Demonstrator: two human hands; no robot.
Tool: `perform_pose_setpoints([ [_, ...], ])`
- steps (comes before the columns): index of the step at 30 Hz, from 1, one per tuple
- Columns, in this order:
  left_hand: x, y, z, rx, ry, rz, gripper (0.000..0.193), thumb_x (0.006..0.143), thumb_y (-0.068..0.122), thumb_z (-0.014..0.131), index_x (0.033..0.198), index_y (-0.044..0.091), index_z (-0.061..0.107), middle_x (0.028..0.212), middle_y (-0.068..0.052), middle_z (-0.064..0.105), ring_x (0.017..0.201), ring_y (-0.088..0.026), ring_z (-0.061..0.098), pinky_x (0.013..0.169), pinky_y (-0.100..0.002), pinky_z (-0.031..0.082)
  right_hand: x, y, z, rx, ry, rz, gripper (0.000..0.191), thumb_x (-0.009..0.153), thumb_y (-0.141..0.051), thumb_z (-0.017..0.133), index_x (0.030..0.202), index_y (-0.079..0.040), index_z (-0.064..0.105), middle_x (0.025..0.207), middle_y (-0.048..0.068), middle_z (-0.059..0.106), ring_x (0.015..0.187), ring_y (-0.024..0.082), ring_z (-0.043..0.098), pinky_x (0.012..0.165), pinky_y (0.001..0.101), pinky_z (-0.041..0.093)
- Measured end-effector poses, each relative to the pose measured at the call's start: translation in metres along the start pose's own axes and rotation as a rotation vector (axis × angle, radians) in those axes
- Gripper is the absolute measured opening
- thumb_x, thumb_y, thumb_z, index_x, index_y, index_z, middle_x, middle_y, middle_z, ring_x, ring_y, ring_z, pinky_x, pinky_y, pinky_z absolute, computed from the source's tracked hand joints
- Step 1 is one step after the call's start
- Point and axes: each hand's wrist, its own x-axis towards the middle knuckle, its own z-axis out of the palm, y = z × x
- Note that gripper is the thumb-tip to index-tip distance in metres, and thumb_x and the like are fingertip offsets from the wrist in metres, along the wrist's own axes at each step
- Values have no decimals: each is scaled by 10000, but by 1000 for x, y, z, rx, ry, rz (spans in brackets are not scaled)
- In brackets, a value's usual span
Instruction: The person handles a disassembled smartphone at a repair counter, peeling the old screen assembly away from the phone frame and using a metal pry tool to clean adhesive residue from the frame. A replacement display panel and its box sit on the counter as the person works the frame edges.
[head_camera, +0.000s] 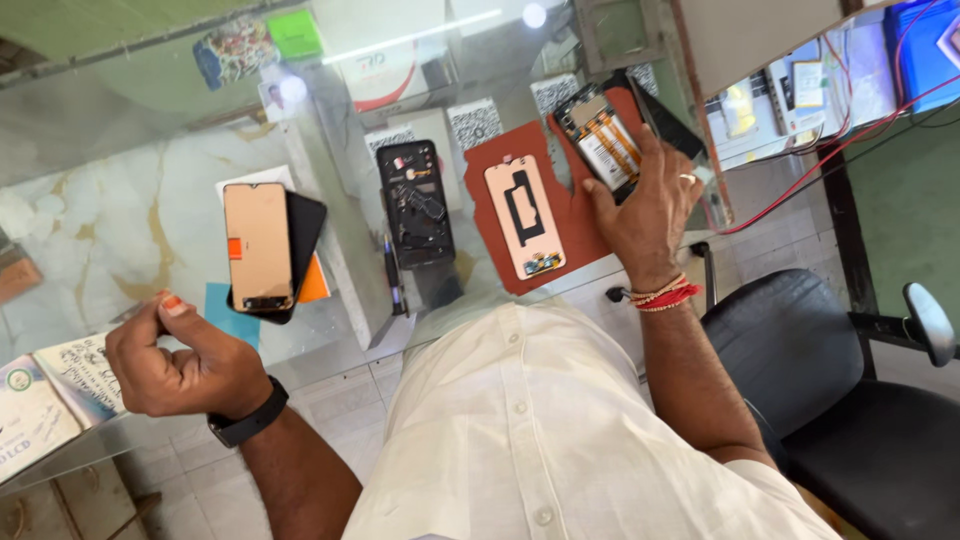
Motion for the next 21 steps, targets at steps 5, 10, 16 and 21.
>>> perform_pose_setpoints([
  [5,-9,35,10,-66,11,-106,175,1110,75,711,1113,-98,684,955,-157,693,817,-235,652,703,-347,530,12,20,-5,23,-104,38,945,778,-340,931,1504,16,442,1252,192,641,1190,364,558,1000,565,340],
  [10,-27,67,16,-71,-64,-165,180,1102,25,712,936,-44,703,875,-128,702,763,-207,653,582,-299,447,21,42,0,64,-94,-11,868,789,-297,923,1479,-20,474,1249,161,653,1139,337,577,982,507,372],
  [16,-57,129,40,-349,-245,-317,141,1060,84,707,1147,-28,703,963,-92,700,803,-149,640,718,-259,501,20,44,-9,151,48,-117,894,760,-239,915,1490,-2,456,1179,115,643,1088,320,560,1000,498,385],
  [21,-86,199,82,-898,-761,-731,345,992,79,724,1311,-9,628,1041,-77,747,956,-124,717,840,-274,592,11,20,-37,278,66,-274,901,790,-209,901,1522,-12,415,1212,105,641,1088,287,557,1017,479,420],
])
